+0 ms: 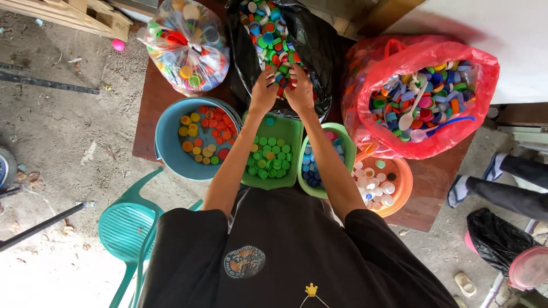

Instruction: Sorting plastic bottle caps by color into different containers.

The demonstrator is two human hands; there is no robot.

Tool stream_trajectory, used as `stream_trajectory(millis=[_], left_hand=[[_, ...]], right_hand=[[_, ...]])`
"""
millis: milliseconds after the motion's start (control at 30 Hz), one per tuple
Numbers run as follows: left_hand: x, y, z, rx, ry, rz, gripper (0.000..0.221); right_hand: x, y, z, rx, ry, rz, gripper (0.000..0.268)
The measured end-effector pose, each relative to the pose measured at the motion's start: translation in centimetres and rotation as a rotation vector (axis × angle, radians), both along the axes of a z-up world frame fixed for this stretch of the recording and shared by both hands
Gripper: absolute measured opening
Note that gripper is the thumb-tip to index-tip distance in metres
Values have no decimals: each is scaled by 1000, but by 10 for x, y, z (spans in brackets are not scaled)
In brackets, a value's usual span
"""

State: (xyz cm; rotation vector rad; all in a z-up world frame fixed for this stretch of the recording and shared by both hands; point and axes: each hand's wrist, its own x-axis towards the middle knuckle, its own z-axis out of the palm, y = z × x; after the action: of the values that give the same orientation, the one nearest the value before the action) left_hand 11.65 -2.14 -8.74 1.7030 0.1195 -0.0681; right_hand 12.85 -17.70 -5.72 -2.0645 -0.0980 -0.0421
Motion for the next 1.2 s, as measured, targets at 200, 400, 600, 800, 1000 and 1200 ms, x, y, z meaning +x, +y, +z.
stream_trajectory(millis=[200,400,600,800,1000,1200], left_hand=[[36,-25,48,205,433,-83,58],[53,-28,-44,308,66,31,54],[49,-24,-84,151,43,69,48],[34,-20,-45,148,-27,73,42],[16,-17,1,-166,-50,42,42],[-15,0,98,-49,-199,46,51]], right_hand=[[26,11,-12,-95,87,31,58],[33,14,-25,-251,-97,-2,53],[30,18,-27,-235,-163,-49,38],[20,13,-14,-67,-73,-34,37],[14,11,4,366,-36,-98,33],[-3,20,52,564,-46,-62,27]])
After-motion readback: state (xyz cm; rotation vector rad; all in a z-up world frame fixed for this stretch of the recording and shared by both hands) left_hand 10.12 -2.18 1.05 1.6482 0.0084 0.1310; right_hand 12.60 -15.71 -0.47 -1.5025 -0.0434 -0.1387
